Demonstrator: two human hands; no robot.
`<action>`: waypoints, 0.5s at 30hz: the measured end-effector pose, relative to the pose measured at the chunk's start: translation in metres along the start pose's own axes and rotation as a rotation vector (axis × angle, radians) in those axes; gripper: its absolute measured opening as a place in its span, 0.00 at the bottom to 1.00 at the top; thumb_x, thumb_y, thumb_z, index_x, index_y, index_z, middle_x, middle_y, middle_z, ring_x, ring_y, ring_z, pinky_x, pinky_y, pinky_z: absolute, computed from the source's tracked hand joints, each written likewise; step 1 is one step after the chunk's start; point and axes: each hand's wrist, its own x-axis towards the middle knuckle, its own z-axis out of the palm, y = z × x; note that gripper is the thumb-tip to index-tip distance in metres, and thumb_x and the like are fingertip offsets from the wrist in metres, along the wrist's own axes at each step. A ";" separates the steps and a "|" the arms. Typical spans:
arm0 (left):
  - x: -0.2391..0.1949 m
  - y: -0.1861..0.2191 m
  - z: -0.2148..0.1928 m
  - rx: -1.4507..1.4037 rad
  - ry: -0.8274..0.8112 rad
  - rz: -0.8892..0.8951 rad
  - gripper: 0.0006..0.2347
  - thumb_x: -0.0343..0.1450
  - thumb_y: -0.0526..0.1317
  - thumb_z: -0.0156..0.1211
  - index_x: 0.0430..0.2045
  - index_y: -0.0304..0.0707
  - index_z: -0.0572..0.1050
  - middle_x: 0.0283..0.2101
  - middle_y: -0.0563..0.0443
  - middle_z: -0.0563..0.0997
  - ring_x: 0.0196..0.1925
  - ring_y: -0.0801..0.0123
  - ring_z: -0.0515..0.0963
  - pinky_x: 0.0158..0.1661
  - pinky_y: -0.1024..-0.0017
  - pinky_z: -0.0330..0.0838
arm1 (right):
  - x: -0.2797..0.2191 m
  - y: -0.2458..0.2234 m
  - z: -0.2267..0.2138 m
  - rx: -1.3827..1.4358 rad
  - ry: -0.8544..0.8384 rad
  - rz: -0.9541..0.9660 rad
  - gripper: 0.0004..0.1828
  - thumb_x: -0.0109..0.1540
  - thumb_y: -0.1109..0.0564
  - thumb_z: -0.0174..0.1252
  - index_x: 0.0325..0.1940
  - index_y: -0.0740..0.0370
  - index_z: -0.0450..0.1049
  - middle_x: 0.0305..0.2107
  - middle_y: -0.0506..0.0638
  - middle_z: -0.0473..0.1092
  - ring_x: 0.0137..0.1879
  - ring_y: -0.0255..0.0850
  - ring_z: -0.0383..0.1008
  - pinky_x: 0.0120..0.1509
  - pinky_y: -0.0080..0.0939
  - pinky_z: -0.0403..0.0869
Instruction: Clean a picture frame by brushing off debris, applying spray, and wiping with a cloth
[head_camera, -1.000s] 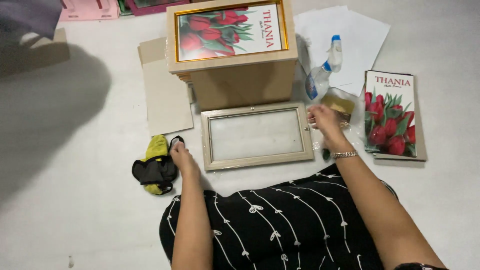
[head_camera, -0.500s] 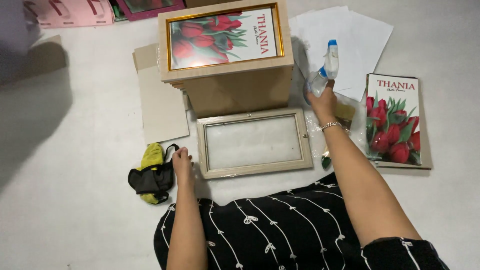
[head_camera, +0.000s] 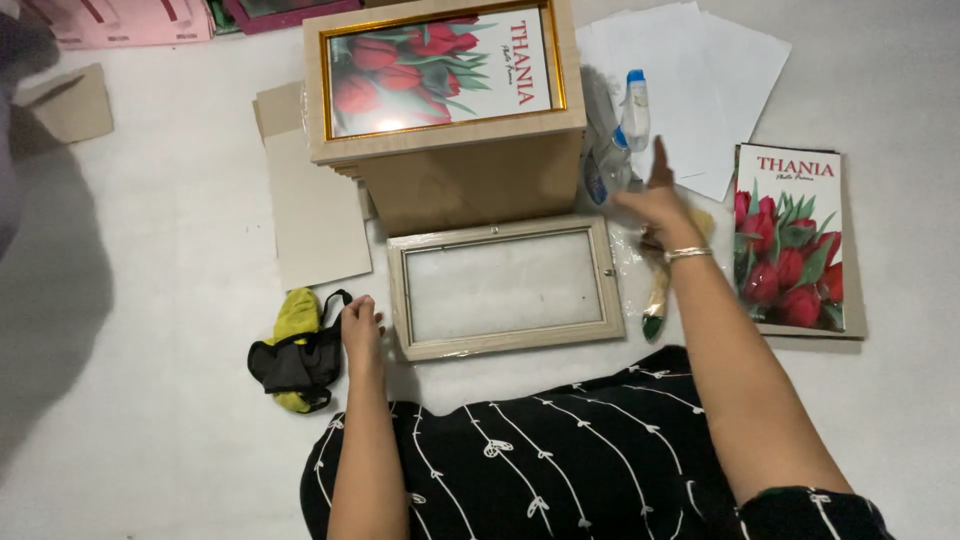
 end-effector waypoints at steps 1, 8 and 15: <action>-0.006 0.005 -0.002 0.002 0.001 -0.002 0.19 0.73 0.45 0.57 0.54 0.32 0.73 0.52 0.38 0.76 0.46 0.60 0.81 0.43 0.64 0.78 | 0.020 0.029 -0.003 0.000 -0.002 0.002 0.62 0.55 0.50 0.70 0.83 0.47 0.35 0.72 0.75 0.49 0.74 0.73 0.55 0.73 0.69 0.63; -0.014 0.018 0.003 0.014 -0.037 -0.013 0.18 0.74 0.45 0.56 0.54 0.33 0.73 0.55 0.37 0.75 0.52 0.54 0.80 0.49 0.59 0.76 | 0.104 0.168 -0.004 -0.171 0.274 0.166 0.39 0.67 0.44 0.55 0.81 0.51 0.53 0.73 0.67 0.46 0.78 0.64 0.47 0.79 0.62 0.55; -0.017 0.029 0.002 0.029 -0.045 -0.033 0.18 0.74 0.44 0.56 0.56 0.31 0.73 0.57 0.33 0.75 0.56 0.47 0.79 0.51 0.55 0.75 | 0.128 0.148 0.042 -0.454 0.307 -0.234 0.27 0.67 0.43 0.58 0.67 0.56 0.73 0.64 0.68 0.64 0.73 0.61 0.60 0.78 0.52 0.58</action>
